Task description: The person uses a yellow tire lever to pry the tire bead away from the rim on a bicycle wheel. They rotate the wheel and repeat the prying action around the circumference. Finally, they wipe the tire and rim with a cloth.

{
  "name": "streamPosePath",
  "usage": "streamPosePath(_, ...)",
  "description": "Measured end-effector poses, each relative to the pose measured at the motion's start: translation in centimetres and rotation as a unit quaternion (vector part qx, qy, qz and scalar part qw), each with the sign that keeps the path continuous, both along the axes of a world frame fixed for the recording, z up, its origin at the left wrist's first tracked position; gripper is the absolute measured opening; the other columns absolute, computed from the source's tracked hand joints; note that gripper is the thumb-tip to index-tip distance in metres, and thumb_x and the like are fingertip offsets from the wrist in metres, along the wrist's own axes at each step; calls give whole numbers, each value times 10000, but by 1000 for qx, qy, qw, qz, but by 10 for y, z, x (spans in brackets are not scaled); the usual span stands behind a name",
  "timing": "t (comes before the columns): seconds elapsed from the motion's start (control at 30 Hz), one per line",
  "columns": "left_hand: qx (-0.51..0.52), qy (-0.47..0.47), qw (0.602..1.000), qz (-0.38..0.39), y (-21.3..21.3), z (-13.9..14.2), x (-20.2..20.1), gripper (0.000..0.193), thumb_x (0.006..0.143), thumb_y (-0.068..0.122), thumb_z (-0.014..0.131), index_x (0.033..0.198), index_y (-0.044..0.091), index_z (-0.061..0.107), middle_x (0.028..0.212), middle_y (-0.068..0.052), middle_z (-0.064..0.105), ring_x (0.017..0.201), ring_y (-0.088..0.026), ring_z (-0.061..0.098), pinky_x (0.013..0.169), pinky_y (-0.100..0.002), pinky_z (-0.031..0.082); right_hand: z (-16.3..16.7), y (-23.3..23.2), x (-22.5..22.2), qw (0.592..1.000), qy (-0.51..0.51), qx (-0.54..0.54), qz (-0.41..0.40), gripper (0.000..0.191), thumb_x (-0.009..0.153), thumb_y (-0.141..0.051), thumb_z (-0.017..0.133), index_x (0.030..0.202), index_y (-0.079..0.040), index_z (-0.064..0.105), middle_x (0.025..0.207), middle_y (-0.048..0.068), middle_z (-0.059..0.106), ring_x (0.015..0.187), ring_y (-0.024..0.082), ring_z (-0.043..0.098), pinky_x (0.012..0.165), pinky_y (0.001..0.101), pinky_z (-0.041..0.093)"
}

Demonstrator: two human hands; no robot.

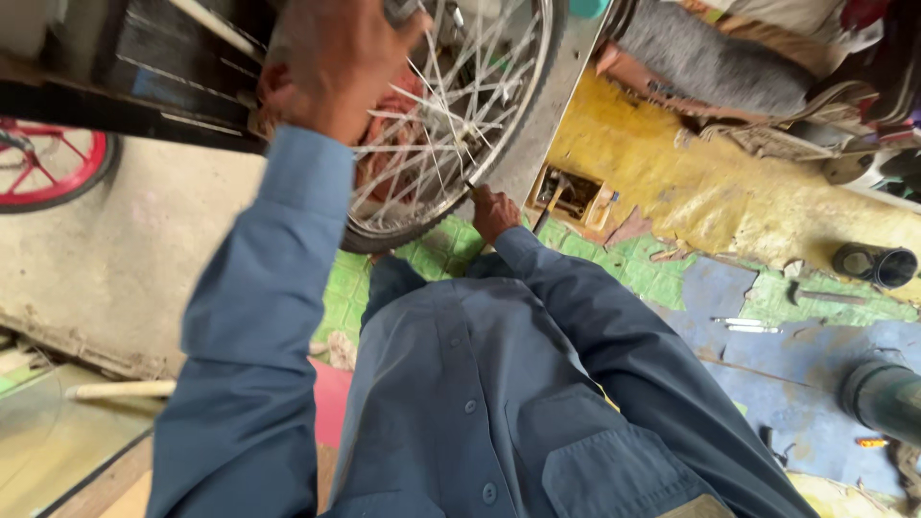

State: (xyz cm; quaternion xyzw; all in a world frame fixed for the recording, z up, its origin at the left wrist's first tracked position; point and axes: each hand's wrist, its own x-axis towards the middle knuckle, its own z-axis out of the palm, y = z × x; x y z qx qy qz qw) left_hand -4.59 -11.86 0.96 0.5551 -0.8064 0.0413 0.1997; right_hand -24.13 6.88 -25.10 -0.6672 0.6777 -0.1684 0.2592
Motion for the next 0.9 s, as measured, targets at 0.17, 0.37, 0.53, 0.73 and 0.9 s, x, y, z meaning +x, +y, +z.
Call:
streamPosePath(0.17, 82, 22, 996, -2, 13, 27, -34, 678, 958, 525, 796, 1401, 85, 529, 878, -153, 723, 658, -265, 684, 549, -400, 546, 20, 0, -5, 998, -5, 18, 59, 173, 970, -116, 554, 1137, -76, 577, 769, 225, 698, 620, 456, 674, 514, 578, 501)
streamPosePath(0.37, 119, 36, 992, -4, 18, 40, -58, 739, 957, 464, 779, 1502, 105, 433, 842, -185, 710, 643, -266, 684, 499, -386, 553, 33, -8, -20, 989, -18, 118, 83, 200, 1100, -242, 452, 1144, -121, 605, 770, 199, 689, 599, 393, 686, 557, 489, 525)
streamPosePath(0.53, 7, 20, 1000, -4, 27, 42, -50, 745, 928, 507, 792, 1454, 115, 437, 945, -228, 726, 717, -309, 730, 545, -380, 586, 48, -42, -61, 992, 54, -70, 88, 248, 1055, -185, 453, 1194, -107, 644, 936, 233, 730, 761, 426, 699, 619, 520, 574)
streamPosePath(0.73, 113, 73, 991, -3, 33, 57, -30, 758, 925, 450, 812, 1491, 115, 434, 937, -216, 734, 721, -328, 749, 565, -430, 593, 62, -44, -54, 990, 109, -6, 93, 173, 1126, -230, 489, 1115, -65, 540, 737, 207, 677, 425, 318, 573, 332, 461, 425)
streamPosePath(0.9, 78, 51, 996, -3, 34, 67, -23, 738, 896, 441, 831, 1449, 115, 467, 925, -207, 736, 745, -363, 749, 595, -475, 593, 69, -29, -33, 993, 30, -48, 103, 119, 1114, -188, 490, 1086, -80, 530, 636, 171, 641, 410, 317, 535, 343, 461, 379)
